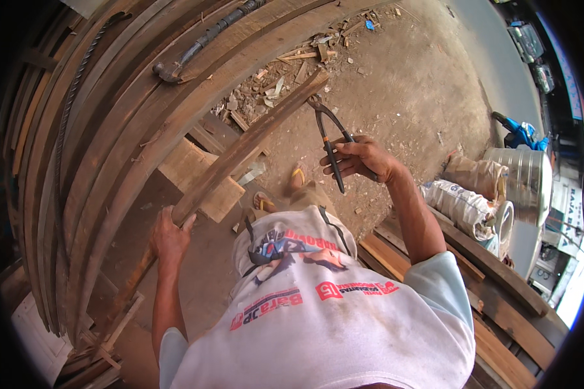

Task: The person uses a hammer and a metal rod to break apart a wooden structure, repeatedly striking and prying to separate pieces. The person also uses pliers to remove nails from the wood.

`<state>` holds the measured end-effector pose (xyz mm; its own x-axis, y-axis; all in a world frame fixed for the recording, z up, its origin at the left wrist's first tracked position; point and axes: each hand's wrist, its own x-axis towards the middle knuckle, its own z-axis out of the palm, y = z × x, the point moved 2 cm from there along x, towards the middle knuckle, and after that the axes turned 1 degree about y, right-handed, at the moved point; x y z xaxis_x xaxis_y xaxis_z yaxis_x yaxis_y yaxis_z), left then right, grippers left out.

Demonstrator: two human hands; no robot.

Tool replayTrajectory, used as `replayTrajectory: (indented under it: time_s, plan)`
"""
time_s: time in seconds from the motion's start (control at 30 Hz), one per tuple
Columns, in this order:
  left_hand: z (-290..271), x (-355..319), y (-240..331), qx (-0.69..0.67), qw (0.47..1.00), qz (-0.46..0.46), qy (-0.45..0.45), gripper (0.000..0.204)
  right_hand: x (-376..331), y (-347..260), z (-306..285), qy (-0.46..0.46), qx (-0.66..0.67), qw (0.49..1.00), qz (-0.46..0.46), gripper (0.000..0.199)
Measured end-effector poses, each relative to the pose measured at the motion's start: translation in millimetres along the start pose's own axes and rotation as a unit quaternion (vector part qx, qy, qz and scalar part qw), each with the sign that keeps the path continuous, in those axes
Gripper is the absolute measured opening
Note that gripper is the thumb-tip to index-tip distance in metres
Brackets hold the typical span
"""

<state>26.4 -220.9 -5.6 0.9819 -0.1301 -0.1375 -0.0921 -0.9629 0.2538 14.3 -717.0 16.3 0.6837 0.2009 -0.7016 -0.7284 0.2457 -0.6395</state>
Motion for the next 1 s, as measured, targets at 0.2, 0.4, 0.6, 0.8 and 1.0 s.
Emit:
replayTrajectory:
  time_s: [0.2, 0.4, 0.6, 0.8, 1.0]
  plan:
    - [0, 0, -4, 0.020, 0.999, 0.022, 0.027, 0.061, 1, -11, -9, -0.018, -0.025, 0.999, 0.013, 0.038]
    - [7, 6, -2, 0.050, 0.999, -0.017, -0.010, 0.067, 9, 10, 3, -0.025, 0.055, 0.997, 0.051, 0.034]
    - [0, 6, 10, 0.044, 0.997, -0.059, -0.035, 0.070, 22, 42, 29, 0.042, 0.057, 0.997, -0.013, 0.036]
    - [-9, 10, 14, 0.030, 0.997, -0.055, -0.055, 0.074, 58, 77, 99, 0.110, 0.231, 0.962, -0.092, 0.032]
    - [-17, 20, 12, -0.005, 0.993, -0.077, -0.093, 0.078, 103, 79, 156, 0.141, 0.347, 0.906, -0.197, 0.030]
